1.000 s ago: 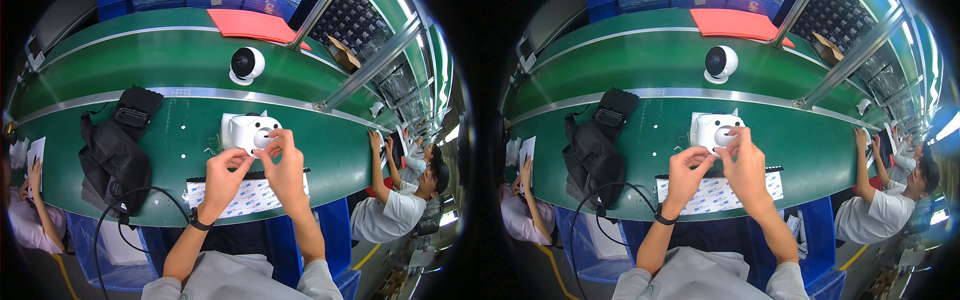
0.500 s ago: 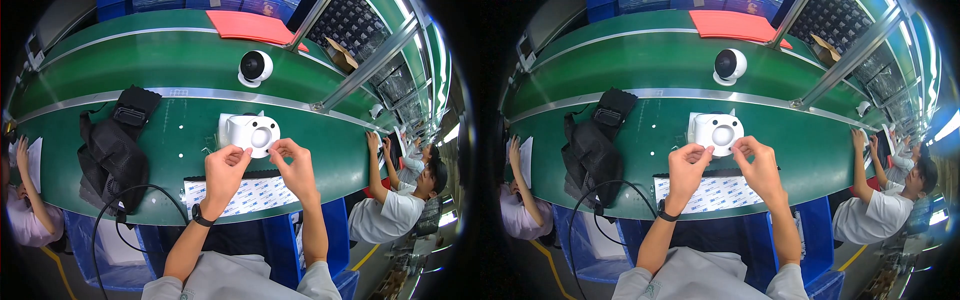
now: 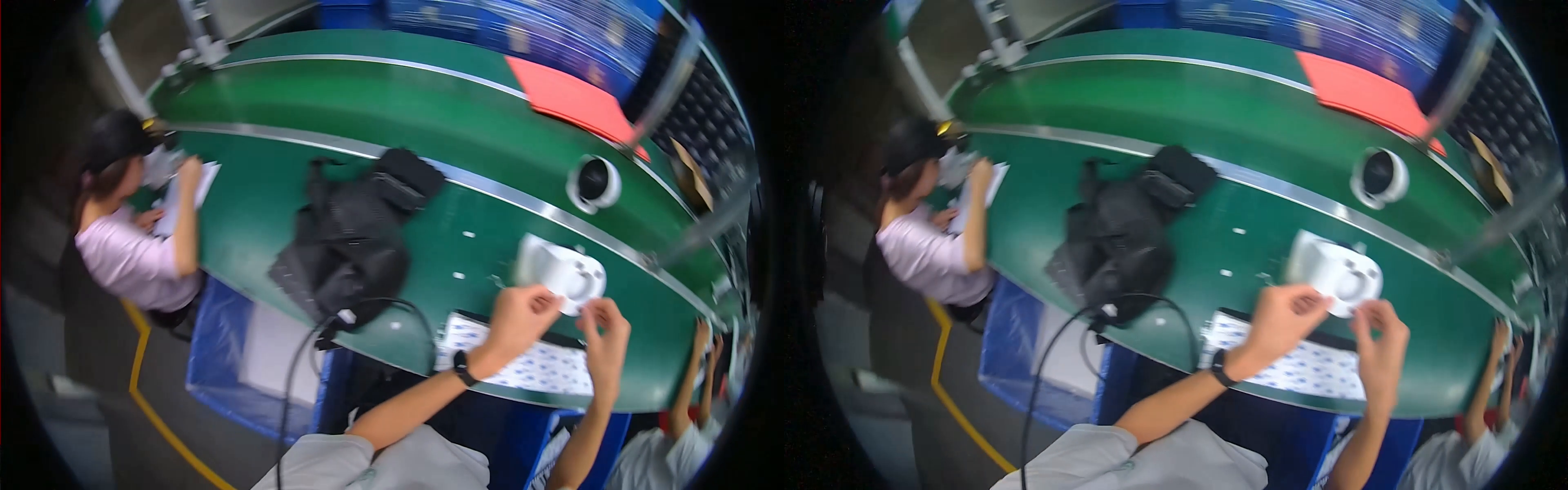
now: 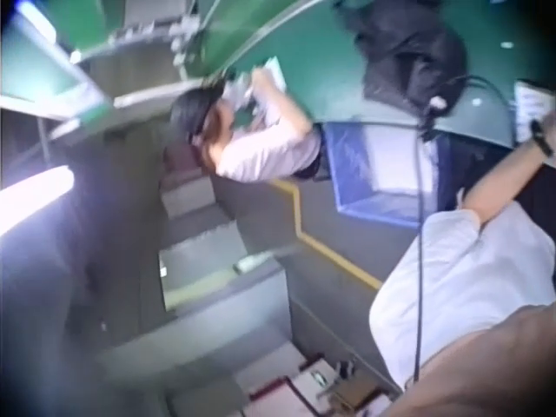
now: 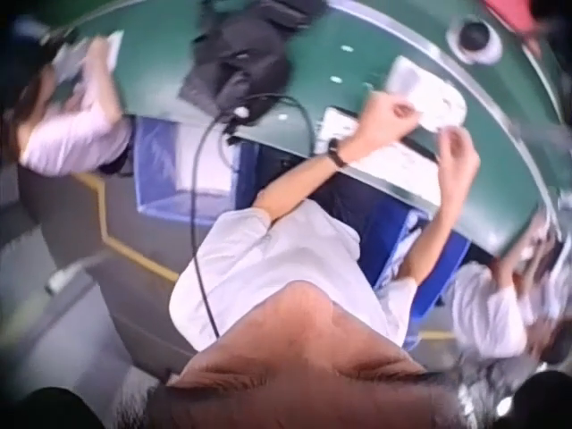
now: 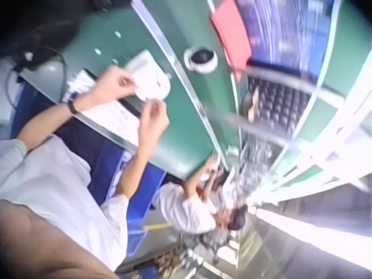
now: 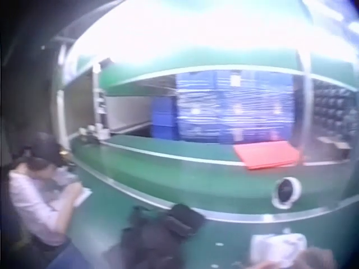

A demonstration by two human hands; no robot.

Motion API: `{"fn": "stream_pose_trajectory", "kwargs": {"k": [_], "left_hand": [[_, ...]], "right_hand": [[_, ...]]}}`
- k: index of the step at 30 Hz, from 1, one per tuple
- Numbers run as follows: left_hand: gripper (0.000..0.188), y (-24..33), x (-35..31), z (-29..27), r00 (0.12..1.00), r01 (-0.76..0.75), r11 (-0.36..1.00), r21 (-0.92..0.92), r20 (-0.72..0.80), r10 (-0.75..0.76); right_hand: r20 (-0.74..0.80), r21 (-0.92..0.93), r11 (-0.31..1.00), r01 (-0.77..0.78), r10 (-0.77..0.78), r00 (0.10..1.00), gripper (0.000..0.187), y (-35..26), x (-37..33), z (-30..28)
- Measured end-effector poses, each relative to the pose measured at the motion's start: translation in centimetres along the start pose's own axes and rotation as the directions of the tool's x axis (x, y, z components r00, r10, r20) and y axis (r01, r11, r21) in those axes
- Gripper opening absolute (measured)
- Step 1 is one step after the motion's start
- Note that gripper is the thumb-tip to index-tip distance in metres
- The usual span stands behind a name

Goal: Applying circular stickers to the underside of security camera bases at an assembly line station.

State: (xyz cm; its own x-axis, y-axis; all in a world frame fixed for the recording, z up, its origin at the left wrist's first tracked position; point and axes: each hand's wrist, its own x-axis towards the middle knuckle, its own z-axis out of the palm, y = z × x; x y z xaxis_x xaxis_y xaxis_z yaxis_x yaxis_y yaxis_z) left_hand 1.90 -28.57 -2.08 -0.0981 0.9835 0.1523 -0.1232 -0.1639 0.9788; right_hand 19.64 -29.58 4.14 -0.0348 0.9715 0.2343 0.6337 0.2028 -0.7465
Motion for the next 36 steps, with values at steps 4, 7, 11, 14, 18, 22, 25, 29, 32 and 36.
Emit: {"fn": "stream_pose_trajectory", "kwargs": {"k": [4, 7, 11, 14, 18, 22, 25, 29, 32, 36], "left_hand": [[0.024, 0.3, 0.0, 0.0, 1.0, -0.008, 1.0, -0.018, 0.024, 0.008], [0.022, -0.2, 0.0, -0.9, 1.0, -0.029, 1.0, 0.007, -0.004, 0.029], [0.024, -0.3, 0.1, -1.0, 1.0, -0.008, 1.0, 0.01, 0.012, 0.007], [0.025, 0.2, 0.2, -0.9, 0.999, 0.015, 1.0, 0.021, 0.038, -0.016], [0.025, 0.0, 0.2, -0.8, 1.0, 0.002, 1.0, -0.001, 0.026, -0.002], [0.024, -0.1, 0.2, -0.2, 1.0, -0.008, 1.0, 0.012, 0.023, 0.008], [0.024, -0.1, 0.1, 0.3, 0.999, -0.036, 0.999, -0.006, 0.0, 0.036], [0.021, -1.2, 0.1, -0.5, 1.0, -0.005, 1.0, 0.031, -0.014, 0.005], [0.021, -0.9, 0.1, -1.0, 1.0, -0.013, 1.0, -0.013, -0.024, 0.012], [0.02, -0.8, 0.1, -0.6, 0.999, 0.028, 0.998, -0.061, 0.021, -0.027]], "right_hand": [[-0.006, 0.055, 0.998, -0.004, 0.004, 1.0, 0.008, 0.3, -0.1, 0.2], [0.013, 0.03, 1.0, -0.003, 0.002, 1.0, 0.008, 0.1, 0.1, 1.3], [0.014, -0.023, 0.999, 0.029, -0.029, 0.999, 0.009, -0.5, 0.2, 1.5], [0.006, -0.02, 1.0, 0.015, -0.015, 1.0, 0.009, 0.0, 0.4, 1.3], [0.0, -0.068, 0.997, 0.042, -0.042, 0.999, 0.009, -0.3, 0.4, 1.3], [-0.005, -0.077, 0.996, 0.051, -0.052, 0.999, 0.009, 0.1, 0.3, 0.8], [-0.014, -0.106, 0.993, 0.045, -0.047, 0.999, 0.006, -0.3, 0.1, 0.1], [-0.01, -0.186, 0.975, 0.119, -0.123, 0.992, 0.007, 0.5, 0.5, 0.9], [-0.019, -0.065, 0.997, 0.052, -0.054, 0.998, 0.017, -0.4, 0.8, 1.4], [0.057, 0.038, 0.983, -0.18, 0.177, 0.982, 0.021, -0.4, 1.1, 0.0]]}}
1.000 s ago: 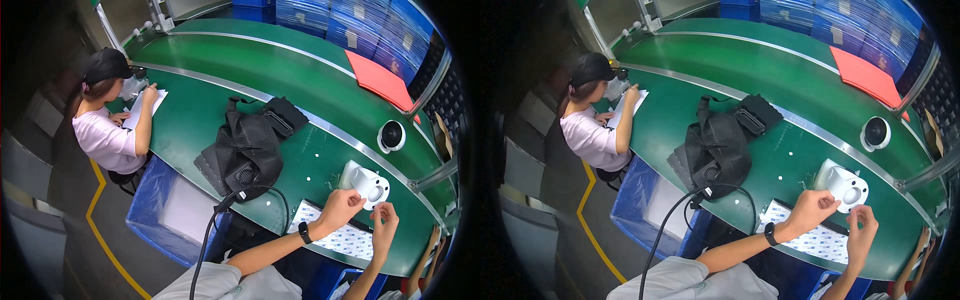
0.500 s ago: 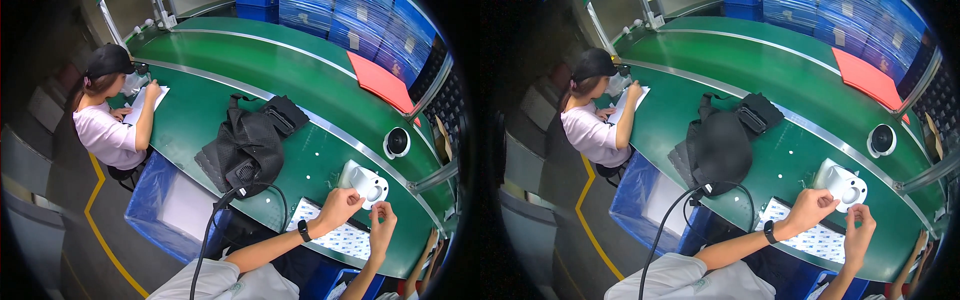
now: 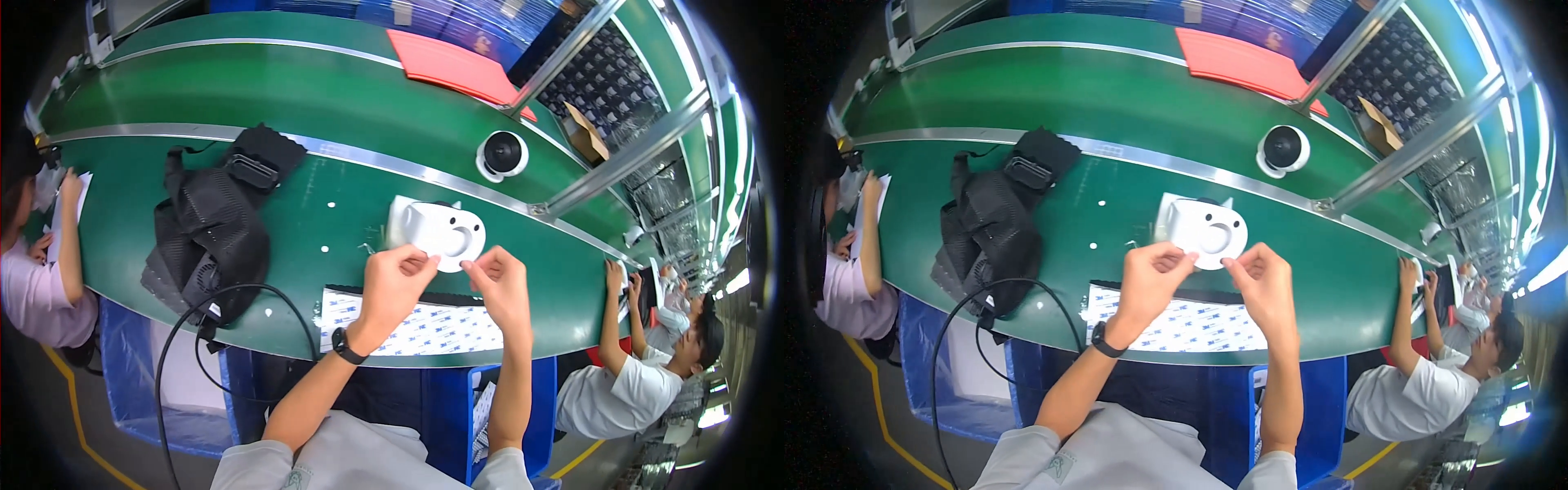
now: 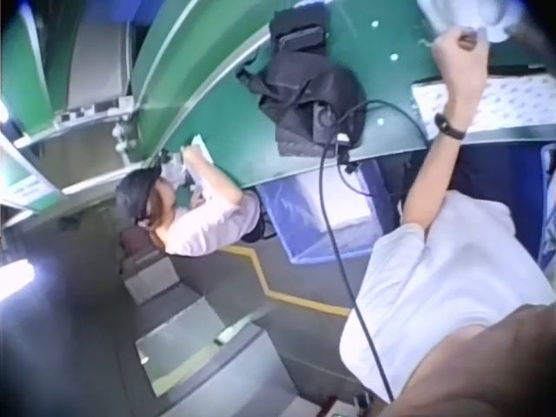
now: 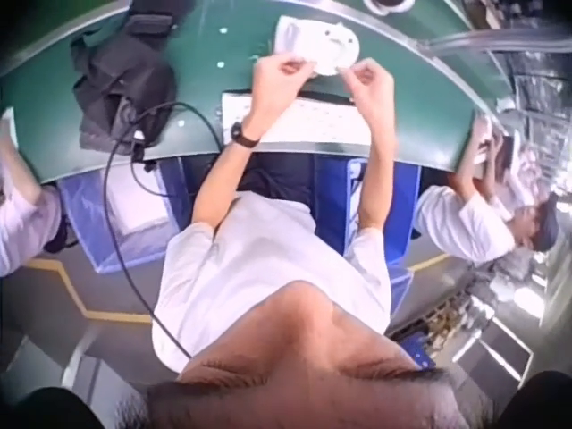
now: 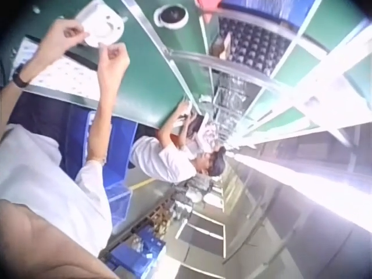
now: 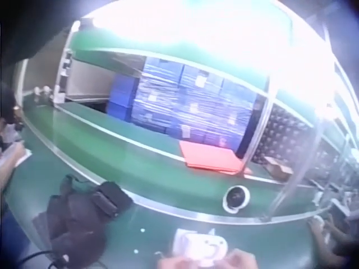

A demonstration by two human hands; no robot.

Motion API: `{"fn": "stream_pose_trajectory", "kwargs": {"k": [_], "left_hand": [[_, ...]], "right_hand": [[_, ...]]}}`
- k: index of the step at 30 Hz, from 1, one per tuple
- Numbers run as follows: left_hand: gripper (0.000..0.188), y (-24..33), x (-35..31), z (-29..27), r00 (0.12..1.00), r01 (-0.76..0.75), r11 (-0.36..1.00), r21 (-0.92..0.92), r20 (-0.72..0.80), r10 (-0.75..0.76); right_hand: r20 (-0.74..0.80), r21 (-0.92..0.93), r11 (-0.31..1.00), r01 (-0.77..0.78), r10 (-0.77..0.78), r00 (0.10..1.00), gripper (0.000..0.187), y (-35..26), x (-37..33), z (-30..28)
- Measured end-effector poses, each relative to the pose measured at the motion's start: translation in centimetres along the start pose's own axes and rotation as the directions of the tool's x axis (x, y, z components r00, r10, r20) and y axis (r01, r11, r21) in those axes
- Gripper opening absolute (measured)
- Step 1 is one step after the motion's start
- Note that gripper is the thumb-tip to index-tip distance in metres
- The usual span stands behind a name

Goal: Applying circular stickers to the underside of security camera bases at an assembly line station.

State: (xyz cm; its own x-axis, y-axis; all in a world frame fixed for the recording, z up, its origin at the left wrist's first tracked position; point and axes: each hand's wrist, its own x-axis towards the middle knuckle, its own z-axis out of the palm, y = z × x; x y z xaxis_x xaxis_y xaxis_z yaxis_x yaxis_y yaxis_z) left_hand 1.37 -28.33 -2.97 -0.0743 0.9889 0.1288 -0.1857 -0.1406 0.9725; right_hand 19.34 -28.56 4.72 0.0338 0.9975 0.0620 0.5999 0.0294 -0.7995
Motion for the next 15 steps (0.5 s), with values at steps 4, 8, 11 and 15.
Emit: {"fn": "stream_pose_trajectory", "kwargs": {"k": [4, 8, 11, 15], "left_hand": [[0.021, -0.1, 0.0, 0.0, 1.0, 0.013, 0.999, 0.036, 0.022, -0.014], [0.022, 0.2, -0.1, 0.0, 1.0, 0.023, 0.999, 0.027, 0.02, -0.024], [0.022, 0.2, 0.0, -0.2, 0.999, 0.021, 0.998, 0.058, 0.03, -0.023], [0.022, 0.2, 0.0, -0.3, 0.999, 0.016, 0.999, 0.032, 0.04, -0.017]], "right_hand": [[0.261, 0.366, 0.917, -0.16, 0.063, 0.963, 0.019, 2.1, 0.7, -0.7], [0.281, 0.453, 0.878, -0.154, 0.023, 0.959, 0.026, 2.5, 0.7, 0.0], [0.233, 0.48, 0.873, -0.08, -0.039, 0.972, 0.029, 2.3, 0.7, 0.9], [0.207, 0.526, 0.849, -0.053, -0.067, 0.976, 0.031, 3.5, 0.6, 1.6]]}}
